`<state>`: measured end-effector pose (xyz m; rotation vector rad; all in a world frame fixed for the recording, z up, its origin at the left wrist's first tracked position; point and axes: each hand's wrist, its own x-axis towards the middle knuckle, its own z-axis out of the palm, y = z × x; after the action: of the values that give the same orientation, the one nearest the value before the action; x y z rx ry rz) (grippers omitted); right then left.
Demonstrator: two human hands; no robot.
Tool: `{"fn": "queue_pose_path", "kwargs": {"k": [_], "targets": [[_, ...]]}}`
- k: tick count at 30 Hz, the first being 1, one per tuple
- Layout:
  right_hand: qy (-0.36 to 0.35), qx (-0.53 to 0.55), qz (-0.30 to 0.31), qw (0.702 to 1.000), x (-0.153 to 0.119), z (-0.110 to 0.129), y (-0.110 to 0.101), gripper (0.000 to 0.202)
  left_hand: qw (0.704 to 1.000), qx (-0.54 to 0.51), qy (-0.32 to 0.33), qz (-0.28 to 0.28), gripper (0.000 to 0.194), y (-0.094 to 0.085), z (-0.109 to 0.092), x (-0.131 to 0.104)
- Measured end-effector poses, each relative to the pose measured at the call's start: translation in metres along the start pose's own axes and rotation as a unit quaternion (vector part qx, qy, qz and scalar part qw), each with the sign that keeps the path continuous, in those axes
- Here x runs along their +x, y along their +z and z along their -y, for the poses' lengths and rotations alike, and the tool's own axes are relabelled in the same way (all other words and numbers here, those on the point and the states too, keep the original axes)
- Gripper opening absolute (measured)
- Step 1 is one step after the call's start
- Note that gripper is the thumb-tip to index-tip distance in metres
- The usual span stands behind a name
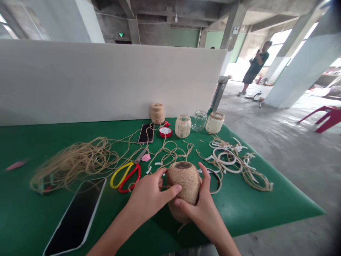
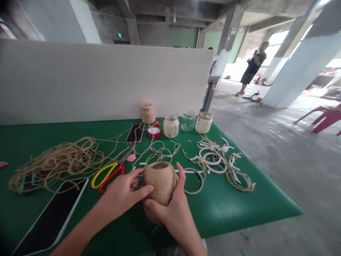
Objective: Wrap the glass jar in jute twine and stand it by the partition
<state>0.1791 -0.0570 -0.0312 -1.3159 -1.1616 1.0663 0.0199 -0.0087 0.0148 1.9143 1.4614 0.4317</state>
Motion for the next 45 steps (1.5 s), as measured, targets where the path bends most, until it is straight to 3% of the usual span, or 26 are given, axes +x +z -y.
{"fn": "queue_pose_path", "kwargs": {"k": [9,21,28,38,42,45], "targets": [[0.032,0.091,0.043,0.994,0.01,0.001,-0.012,0.092,0.999,0.029,0.03,-0.001,0.049,-0.014,0.004,0.005],[0.043,0.11,0.05,0.992,0.01,0.001,-0.016,0.096,0.998,-0.029,0.05,0.032,0.049,-0.01,0.01,0.015],[0.041,0.121,0.038,0.991,0.01,0.0,-0.014,0.096,0.999,-0.006,0.046,-0.003,0.048,-0.013,0.008,0.009],[0.032,0.153,0.023,0.987,0.014,-0.009,-0.014,0.093,0.987,-0.126,0.049,0.085,0.058,0.004,0.018,0.024],[0.02,0.161,0.068,0.984,0.011,-0.005,-0.015,0.09,0.972,-0.185,0.068,0.126,0.055,0.004,0.017,0.023],[0.004,0.18,0.109,0.978,0.009,-0.001,-0.014,0.093,0.969,-0.205,0.068,0.122,0.056,0.003,0.018,0.021]]}}
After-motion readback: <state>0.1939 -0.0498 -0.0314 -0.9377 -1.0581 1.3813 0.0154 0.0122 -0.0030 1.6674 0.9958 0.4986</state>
